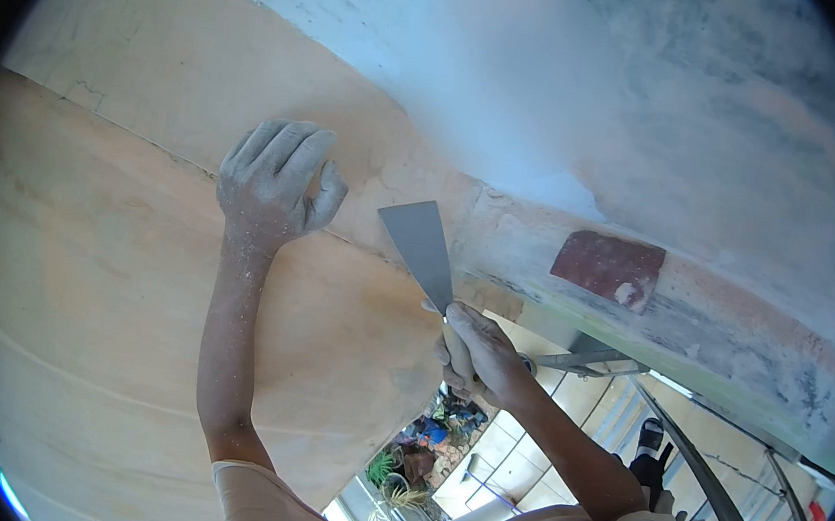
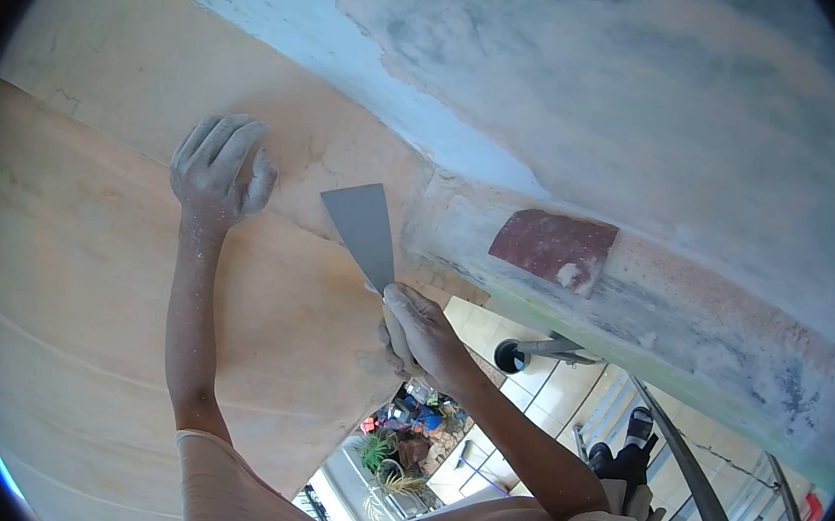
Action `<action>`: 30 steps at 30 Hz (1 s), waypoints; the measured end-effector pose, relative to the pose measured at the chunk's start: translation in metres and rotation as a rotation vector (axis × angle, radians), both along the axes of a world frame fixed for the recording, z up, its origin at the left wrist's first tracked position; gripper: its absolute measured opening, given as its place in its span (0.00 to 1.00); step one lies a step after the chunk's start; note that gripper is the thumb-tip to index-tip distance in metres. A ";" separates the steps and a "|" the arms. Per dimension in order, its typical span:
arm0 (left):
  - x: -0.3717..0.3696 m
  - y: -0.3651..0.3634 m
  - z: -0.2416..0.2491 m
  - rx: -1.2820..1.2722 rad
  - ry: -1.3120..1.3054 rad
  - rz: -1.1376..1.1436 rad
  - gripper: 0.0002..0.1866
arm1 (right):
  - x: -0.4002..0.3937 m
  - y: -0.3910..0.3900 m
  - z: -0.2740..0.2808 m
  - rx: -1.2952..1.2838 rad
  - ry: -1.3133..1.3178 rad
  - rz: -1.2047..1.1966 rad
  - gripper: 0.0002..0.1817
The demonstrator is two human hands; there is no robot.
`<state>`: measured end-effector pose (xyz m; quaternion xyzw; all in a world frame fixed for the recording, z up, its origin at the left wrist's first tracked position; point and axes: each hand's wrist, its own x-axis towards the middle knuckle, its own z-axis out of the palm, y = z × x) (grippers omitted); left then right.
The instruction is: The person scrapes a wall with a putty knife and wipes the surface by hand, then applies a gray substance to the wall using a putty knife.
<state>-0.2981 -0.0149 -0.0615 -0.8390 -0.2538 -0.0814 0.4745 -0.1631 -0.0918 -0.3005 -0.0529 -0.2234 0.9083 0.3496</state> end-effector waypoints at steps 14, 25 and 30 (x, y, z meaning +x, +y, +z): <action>0.008 -0.003 -0.006 0.040 -0.124 0.056 0.05 | 0.021 0.013 0.000 0.004 -0.049 0.095 0.17; 0.006 -0.004 -0.018 0.353 -0.210 -0.007 0.08 | 0.024 0.012 -0.002 0.107 -0.020 -0.014 0.23; -0.002 0.003 -0.025 0.513 -0.387 -0.032 0.15 | 0.025 0.020 -0.009 0.192 -0.033 -0.048 0.28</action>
